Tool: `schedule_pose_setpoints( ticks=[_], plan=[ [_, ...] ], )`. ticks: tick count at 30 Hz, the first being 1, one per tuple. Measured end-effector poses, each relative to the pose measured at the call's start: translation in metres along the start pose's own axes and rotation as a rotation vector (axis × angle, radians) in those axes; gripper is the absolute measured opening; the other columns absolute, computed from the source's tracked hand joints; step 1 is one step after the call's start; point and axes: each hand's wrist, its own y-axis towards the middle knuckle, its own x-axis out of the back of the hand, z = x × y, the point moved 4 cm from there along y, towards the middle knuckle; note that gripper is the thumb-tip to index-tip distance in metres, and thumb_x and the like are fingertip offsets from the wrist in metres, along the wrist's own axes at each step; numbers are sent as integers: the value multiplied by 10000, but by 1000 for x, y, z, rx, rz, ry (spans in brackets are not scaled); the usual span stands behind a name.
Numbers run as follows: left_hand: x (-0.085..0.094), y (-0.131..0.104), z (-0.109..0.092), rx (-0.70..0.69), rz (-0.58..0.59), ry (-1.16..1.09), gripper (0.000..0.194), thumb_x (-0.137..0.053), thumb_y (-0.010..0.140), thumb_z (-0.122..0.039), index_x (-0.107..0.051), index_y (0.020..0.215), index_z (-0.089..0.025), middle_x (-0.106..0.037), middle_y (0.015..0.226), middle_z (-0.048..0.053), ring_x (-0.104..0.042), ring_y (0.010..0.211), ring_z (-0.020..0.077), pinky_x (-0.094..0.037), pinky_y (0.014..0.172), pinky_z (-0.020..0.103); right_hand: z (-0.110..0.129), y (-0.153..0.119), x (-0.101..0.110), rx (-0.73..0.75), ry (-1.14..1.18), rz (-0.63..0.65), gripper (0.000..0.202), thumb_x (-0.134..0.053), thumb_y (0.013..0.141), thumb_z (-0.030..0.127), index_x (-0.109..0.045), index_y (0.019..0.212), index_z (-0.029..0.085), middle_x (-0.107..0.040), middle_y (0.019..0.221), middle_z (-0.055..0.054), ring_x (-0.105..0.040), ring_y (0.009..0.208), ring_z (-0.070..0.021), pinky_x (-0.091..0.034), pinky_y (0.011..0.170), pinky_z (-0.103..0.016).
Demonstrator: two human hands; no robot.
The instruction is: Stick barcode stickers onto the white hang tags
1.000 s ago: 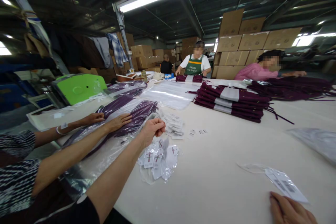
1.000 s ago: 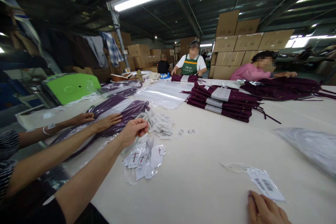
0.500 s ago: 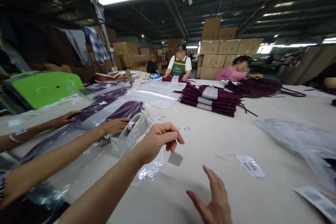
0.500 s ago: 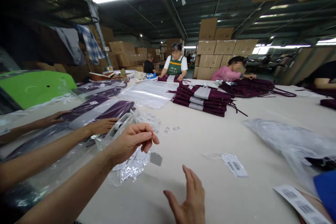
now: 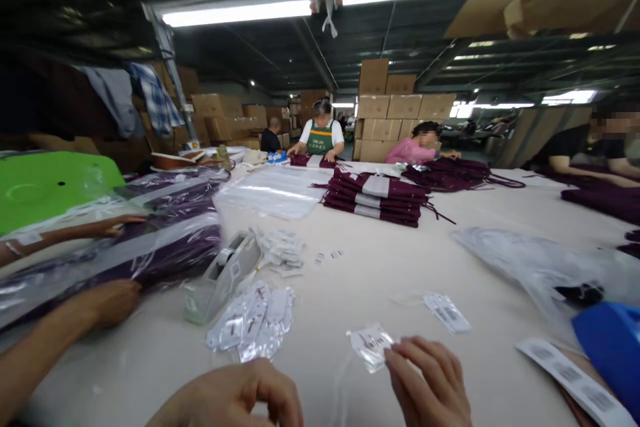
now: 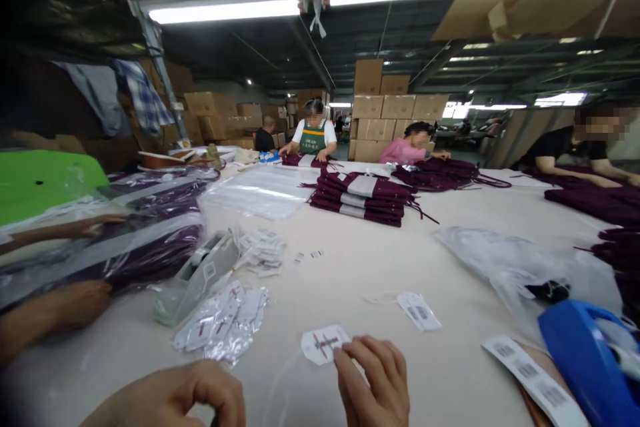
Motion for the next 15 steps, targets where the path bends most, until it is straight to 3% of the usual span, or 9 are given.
schedule_pose_setpoints(
  ticks=[2, 4, 6, 8, 11, 13, 15],
  plan=[
    [7, 5, 12, 97, -239, 170, 327, -591, 663, -420, -670, 882, -191, -644, 879, 55, -550, 821, 192, -399, 761, 278, 5, 10, 16, 60, 3, 38, 201, -546, 780, 113, -645, 926, 209, -693, 815, -37, -610, 841, -172, -416, 796, -333],
    [11, 11, 17, 143, -526, 150, 339, -550, 687, -429, -654, 906, -191, -638, 921, 54, -539, 873, 196, -399, 778, 283, 13, 13, 24, 100, 31, 36, 202, -493, 817, 115, -649, 919, 195, -699, 813, -37, -606, 861, -164, -402, 820, -330],
    [1, 22, 19, 124, -603, -56, 381, -509, 713, -466, -647, 903, -166, -635, 917, 67, -534, 858, 186, -412, 681, 255, 22, 11, 27, 140, 42, 39, 224, -449, 845, 122, -655, 896, 197, -704, 798, -27, -609, 857, -158, -388, 844, -325],
    [-19, 35, 17, 82, -500, -332, 416, -548, 691, -489, -646, 898, -142, -631, 884, 75, -530, 783, 159, -367, 523, 201, 28, 6, 28, 186, 24, 59, 238, -441, 854, 127, -659, 878, 220, -709, 788, -6, -616, 838, -153, -373, 868, -318],
    [-55, 52, 14, 63, -240, -708, 460, -644, 602, -504, -646, 823, -101, -618, 769, 81, -506, 627, 110, -255, 392, 164, 27, 0, 29, 245, -5, 109, 206, -479, 846, 152, -660, 891, 239, -713, 805, 9, -627, 817, -152, -354, 899, -316],
    [-76, 59, 17, 96, -111, -872, 483, -688, 545, -499, -630, 786, -85, -608, 686, 80, -512, 563, 99, -230, 369, 156, 23, -4, 30, 298, -1, 157, 172, -513, 832, 179, -661, 911, 217, -711, 830, -5, -630, 828, -165, -342, 913, -325],
    [-89, 62, 27, 139, -62, -908, 497, -709, 505, -512, -598, 750, -93, -585, 571, 52, -495, 464, 87, -223, 357, 156, 20, -9, 31, 322, 24, 195, 173, -524, 823, 188, -662, 926, 199, -707, 846, -19, -627, 842, -172, -341, 905, -325]
  ],
)
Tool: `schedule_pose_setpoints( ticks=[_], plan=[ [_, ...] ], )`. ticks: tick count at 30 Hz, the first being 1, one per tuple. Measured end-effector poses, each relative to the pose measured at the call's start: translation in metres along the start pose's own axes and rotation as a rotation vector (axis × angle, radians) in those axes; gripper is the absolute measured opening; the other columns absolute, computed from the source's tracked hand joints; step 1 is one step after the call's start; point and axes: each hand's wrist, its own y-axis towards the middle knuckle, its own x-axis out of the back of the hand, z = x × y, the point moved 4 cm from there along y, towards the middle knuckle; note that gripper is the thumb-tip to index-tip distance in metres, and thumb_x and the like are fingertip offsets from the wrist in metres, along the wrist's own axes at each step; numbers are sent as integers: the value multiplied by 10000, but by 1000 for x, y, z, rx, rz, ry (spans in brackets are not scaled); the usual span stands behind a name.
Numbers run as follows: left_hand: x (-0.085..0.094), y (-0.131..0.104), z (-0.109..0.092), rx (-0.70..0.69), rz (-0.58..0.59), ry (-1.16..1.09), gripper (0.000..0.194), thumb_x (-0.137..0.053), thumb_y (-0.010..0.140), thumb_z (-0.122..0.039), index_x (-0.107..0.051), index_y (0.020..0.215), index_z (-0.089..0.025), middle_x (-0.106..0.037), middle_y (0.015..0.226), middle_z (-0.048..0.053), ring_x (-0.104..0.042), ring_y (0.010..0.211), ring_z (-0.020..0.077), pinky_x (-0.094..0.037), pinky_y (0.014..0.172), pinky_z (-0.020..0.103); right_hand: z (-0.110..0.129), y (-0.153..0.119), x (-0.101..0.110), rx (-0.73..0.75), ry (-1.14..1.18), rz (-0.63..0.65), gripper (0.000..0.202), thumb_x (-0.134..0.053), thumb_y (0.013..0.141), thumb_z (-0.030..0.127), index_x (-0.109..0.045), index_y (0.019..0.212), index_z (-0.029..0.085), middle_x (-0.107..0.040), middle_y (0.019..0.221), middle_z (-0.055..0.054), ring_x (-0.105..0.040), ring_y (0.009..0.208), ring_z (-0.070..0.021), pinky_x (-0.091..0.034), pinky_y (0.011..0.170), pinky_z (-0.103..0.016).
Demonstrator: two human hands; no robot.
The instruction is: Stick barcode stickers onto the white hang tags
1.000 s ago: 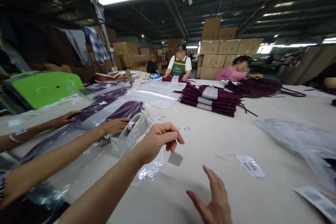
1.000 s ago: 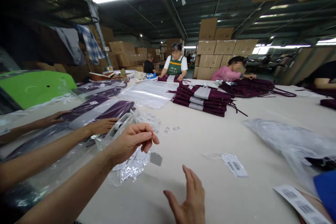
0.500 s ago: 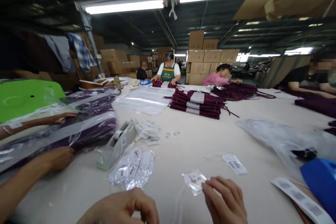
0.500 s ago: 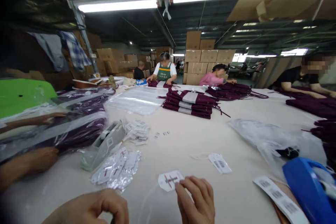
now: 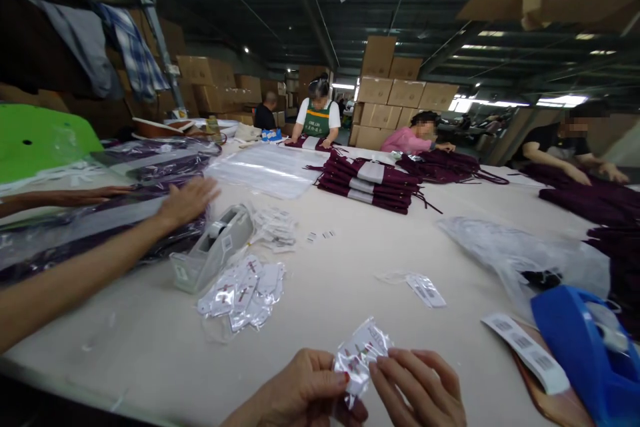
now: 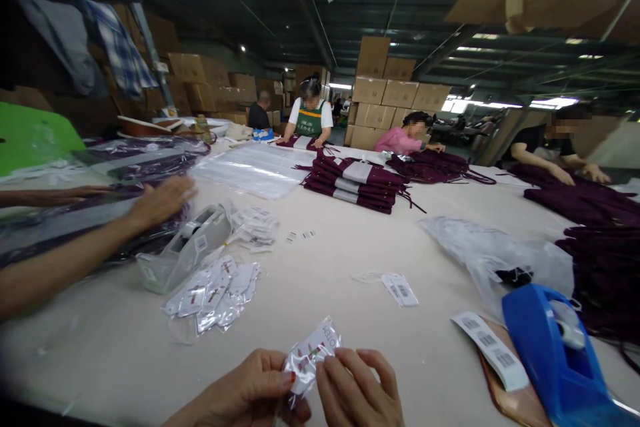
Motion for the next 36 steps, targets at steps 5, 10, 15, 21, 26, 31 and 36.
schedule_pose_setpoints(
  ticks=[5, 10, 15, 21, 26, 31, 36],
  plan=[
    [27, -3, 6, -374, -338, 621, 326, -440, 808, -447, -527, 698, -153, -511, 450, -17, -408, 338, 64, -294, 358, 170, -2, -16, -9, -632, 262, -107, 172, -585, 764, 186, -658, 913, 231, -688, 814, -23, -613, 781, -156, -418, 759, -261],
    [5, -27, -6, -1401, -626, 1764, 235, -341, 823, -78, -567, 886, -100, -556, 503, 18, -495, 419, 117, -346, 400, 217, 18, -38, -47, -1738, 1133, -164, 432, -569, 683, 575, -670, 690, 155, -614, 592, -49, -529, 564, -155, -405, 526, -257],
    [4, -16, 3, -1460, -562, 1744, 283, -372, 834, -109, -520, 1075, -92, -578, 562, 16, -500, 446, 110, -393, 431, 202, 15, -40, -51, -1934, 1200, -375, 361, -770, 467, 458, -628, 580, 146, -545, 491, 0, -438, 513, -113, -362, 528, -244],
    [25, 1, 19, -811, -523, 1052, 231, -426, 831, -295, -646, 876, -239, -629, 713, 58, -585, 661, 157, -468, 655, 222, 11, -43, -50, -1793, 1132, -391, 275, -717, 567, 411, -595, 555, 164, -517, 532, 18, -445, 568, -118, -368, 585, -244],
    [31, 11, 20, -449, -477, 538, 178, -581, 693, -348, -604, 782, -196, -641, 723, 49, -559, 607, 143, -435, 572, 229, 13, -54, -57, -1817, 1111, -386, 278, -711, 562, 417, -589, 565, 167, -538, 549, 11, -448, 570, -124, -356, 562, -239],
    [35, 29, 39, -44, -216, 176, 482, -626, 562, -561, -536, 797, -149, -626, 584, 32, -246, 274, 26, -173, 348, 208, 13, -57, -56, -1760, 1207, -423, 274, -734, 556, 396, -586, 552, 166, -521, 529, 22, -455, 563, -114, -352, 566, -232],
    [36, 31, 46, -242, -337, 229, 467, -640, 555, -577, -438, 476, -163, -480, 371, -8, -391, 432, 76, -249, 498, 217, 13, -60, -62, -1835, 1376, -463, 315, -754, 525, 425, -632, 652, 163, -554, 573, 18, -456, 551, -103, -360, 544, -225]
  ],
)
